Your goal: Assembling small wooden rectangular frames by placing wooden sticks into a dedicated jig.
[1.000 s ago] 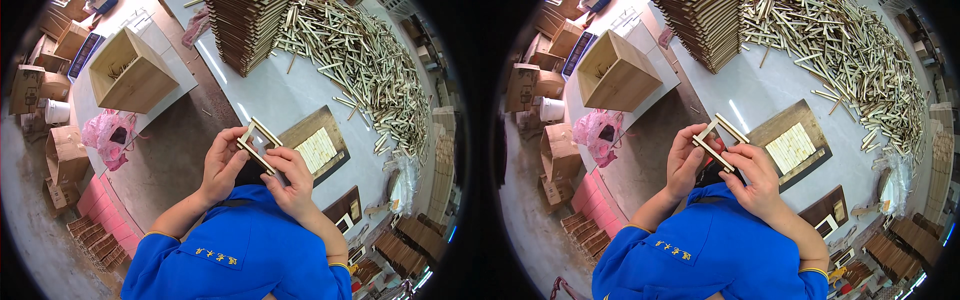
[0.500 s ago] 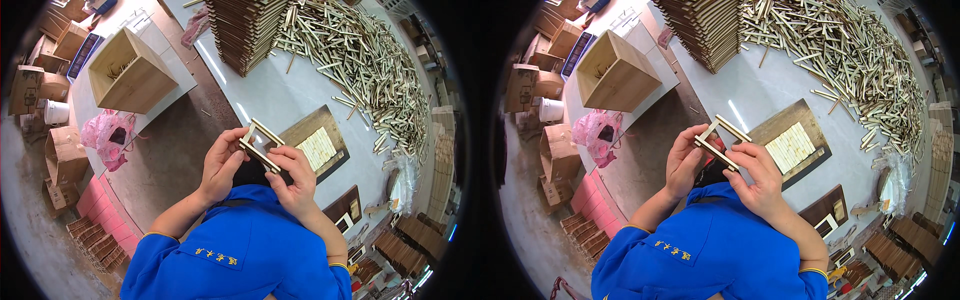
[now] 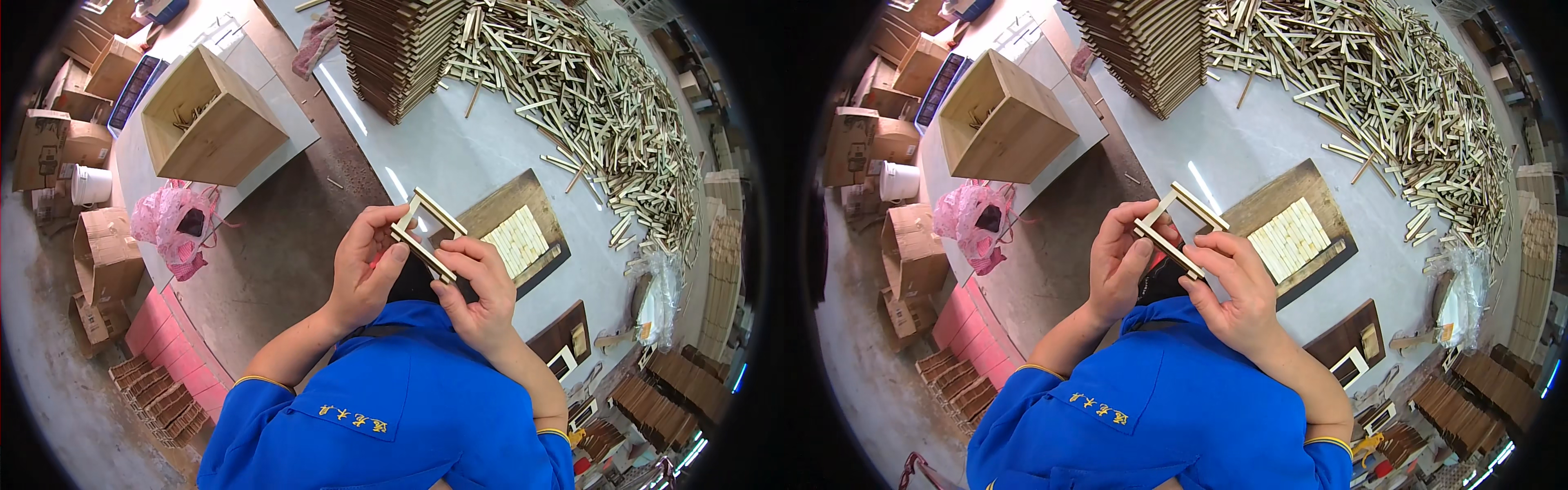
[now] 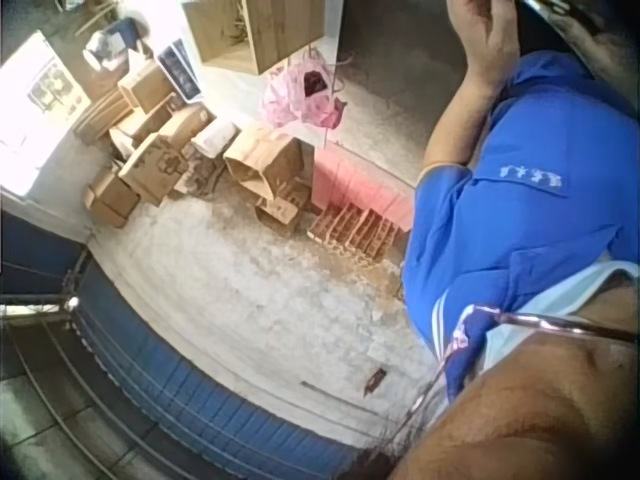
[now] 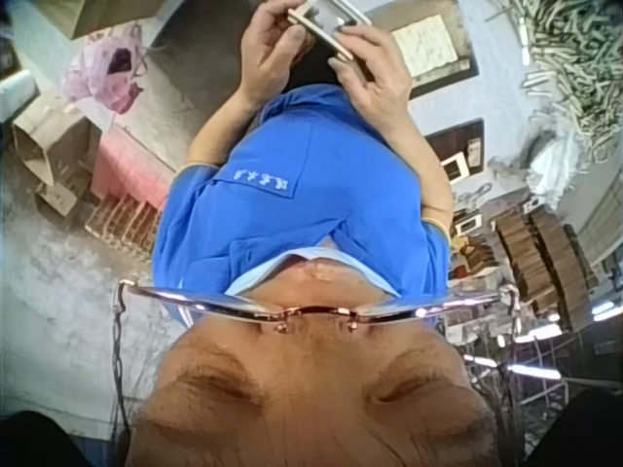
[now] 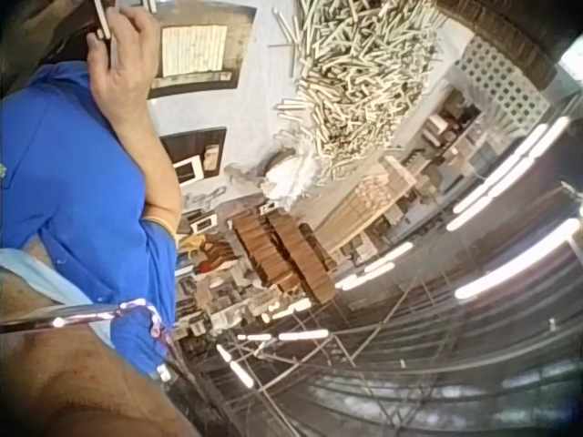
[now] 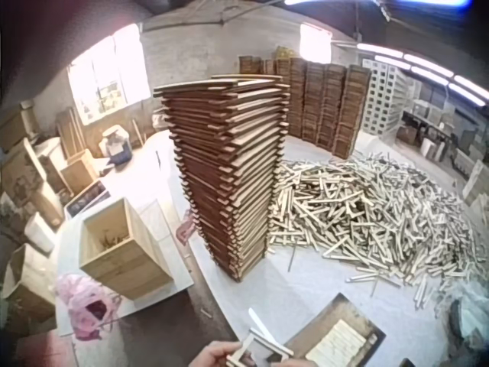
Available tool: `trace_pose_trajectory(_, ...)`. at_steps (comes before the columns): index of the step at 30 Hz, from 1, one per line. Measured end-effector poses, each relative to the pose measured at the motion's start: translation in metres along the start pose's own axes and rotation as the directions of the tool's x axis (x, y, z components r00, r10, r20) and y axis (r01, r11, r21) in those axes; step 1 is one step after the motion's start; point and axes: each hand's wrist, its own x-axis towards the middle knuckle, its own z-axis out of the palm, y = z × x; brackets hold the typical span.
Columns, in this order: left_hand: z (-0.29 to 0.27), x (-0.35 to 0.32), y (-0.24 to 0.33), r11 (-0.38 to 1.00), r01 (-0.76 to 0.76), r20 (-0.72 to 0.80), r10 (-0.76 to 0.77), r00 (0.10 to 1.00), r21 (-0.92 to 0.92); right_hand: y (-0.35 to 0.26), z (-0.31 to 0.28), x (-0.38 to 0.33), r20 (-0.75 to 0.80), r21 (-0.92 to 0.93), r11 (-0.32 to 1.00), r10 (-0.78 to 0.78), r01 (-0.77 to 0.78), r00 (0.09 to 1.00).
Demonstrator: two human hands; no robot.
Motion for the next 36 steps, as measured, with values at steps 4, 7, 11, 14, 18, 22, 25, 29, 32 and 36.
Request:
trace_pose_trajectory(4, 0.0, 0.001, 0.006, 0.995, 0.035, -0.013, -0.034, 0.999, 0.099, -0.001, -0.001, -0.001, -0.006, -0.045, 0.999, -0.011, 0.01, 1.0)
trace_pose_trajectory(7, 0.0, 0.001, 0.006, 0.988, 0.028, -0.02, -0.025, 0.999, 0.152, 0.0, -0.001, -0.001, -0.012, -0.052, 0.998, -0.018, 0.018, 1.0)
trace_pose_trajectory(11, -0.003, 0.001, 0.002, 0.977, -0.028, -0.02, 0.032, 0.999, 0.213, 0.002, -0.002, -0.001, -0.025, -0.032, 0.999, -0.03, 0.029, 0.999)
trace_pose_trajectory(14, -0.007, -0.002, 0.001, 0.957, -0.063, -0.003, 0.066, 0.998, 0.284, 0.002, -0.007, 0.0, 0.005, 0.115, 0.991, 0.076, -0.076, 0.997)
trace_pose_trajectory(18, -0.006, -0.004, 0.005, 0.944, -0.117, 0.028, 0.114, 0.993, 0.308, 0.005, -0.013, 0.002, 0.024, 0.233, 0.958, 0.163, -0.164, 0.986)
trace_pose_trajectory(22, -0.004, -0.007, 0.008, 0.94, -0.16, 0.056, 0.151, 0.987, 0.302, 0.006, -0.017, 0.009, 0.021, 0.313, 0.929, 0.201, -0.197, 0.979)
trace_pose_trajectory(25, -0.002, -0.009, 0.007, 0.943, -0.159, 0.052, 0.15, 0.987, 0.291, 0.006, -0.02, 0.014, -0.004, 0.341, 0.928, 0.162, -0.151, 0.987)
trace_pose_trajectory(29, -0.001, -0.008, 0.006, 0.942, -0.183, 0.066, 0.171, 0.983, 0.282, 0.007, -0.023, 0.014, 0.022, 0.338, 0.93, 0.144, -0.142, 0.989)
trace_pose_trajectory(32, 0.0, -0.007, 0.008, 0.942, -0.191, 0.08, 0.176, 0.981, 0.276, 0.005, -0.025, 0.014, 0.026, 0.344, 0.929, 0.138, -0.138, 0.99)
trace_pose_trajectory(36, 0.0, -0.005, 0.009, 0.944, -0.191, 0.101, 0.169, 0.98, 0.27, 0.003, -0.026, 0.013, 0.019, 0.366, 0.921, 0.139, -0.136, 0.99)
